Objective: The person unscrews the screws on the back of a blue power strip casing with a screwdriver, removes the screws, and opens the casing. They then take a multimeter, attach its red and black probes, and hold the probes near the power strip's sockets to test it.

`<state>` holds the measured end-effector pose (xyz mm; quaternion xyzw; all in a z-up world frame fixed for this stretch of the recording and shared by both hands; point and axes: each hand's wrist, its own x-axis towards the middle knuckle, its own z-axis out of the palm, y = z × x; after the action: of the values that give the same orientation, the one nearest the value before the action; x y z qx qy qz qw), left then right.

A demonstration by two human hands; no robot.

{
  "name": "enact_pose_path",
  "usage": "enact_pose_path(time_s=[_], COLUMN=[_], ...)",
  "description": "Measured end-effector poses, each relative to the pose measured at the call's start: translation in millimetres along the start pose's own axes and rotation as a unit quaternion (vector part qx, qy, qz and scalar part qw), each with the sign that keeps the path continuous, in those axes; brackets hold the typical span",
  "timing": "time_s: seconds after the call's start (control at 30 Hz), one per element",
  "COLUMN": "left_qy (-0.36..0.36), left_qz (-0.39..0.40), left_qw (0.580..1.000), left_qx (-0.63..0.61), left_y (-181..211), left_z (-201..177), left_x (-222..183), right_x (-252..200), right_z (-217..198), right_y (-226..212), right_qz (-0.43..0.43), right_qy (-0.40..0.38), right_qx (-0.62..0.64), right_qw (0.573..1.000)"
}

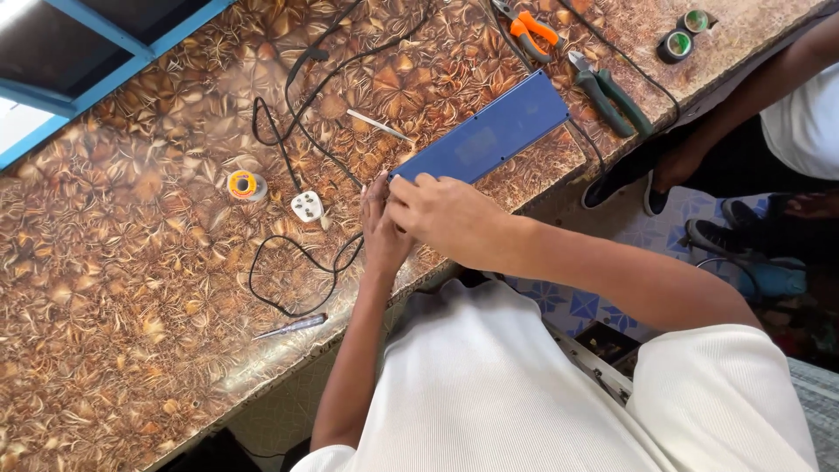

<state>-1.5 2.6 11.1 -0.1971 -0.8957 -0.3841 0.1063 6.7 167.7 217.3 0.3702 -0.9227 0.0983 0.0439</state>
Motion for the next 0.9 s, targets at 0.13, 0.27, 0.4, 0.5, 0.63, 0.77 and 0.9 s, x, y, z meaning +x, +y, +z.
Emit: enact_pose_path(time_s=[0.13, 0.27, 0.4, 0.5, 0.63, 0.77, 0.9], left_qy=[-0.001, 0.001, 0.007, -0.003, -0.037, -0.076, -0.131], left_qz=[0.016, 0.008, 0.018, 0.023, 0.016, 0.027, 0.081], left_qw=[1.0, 1.0, 1.0, 1.0, 0.999, 0.996, 0.987], left_qx=[0.014, 0.016, -0.014, 0.011, 0.002, 0.035, 0.043], left_y=[2, -3, -4, 1, 12, 23, 28], left_z=[-3, 3, 1, -3, -13, -10, 11], left_x=[0, -1, -6, -1, 0, 10, 38], right_x=[-1, 3, -9, -36, -91, -146, -193], right_z=[9, 10, 1, -3, 12, 41, 54], right_y=[-10, -15, -21, -36, -49, -61, -71], right_qz=[0.09, 0.092, 0.087, 0.151, 0.262, 0.408, 0.466], right_qy=[-0.019, 0.031, 0.203, 0.294, 0.407, 0.479, 0.536], right_qx=[0.02, 0.049, 0.136, 0.168, 0.282, 0.284, 0.247], right_qw=[0.996, 0.994, 0.966, 0.929, 0.828, 0.723, 0.66])
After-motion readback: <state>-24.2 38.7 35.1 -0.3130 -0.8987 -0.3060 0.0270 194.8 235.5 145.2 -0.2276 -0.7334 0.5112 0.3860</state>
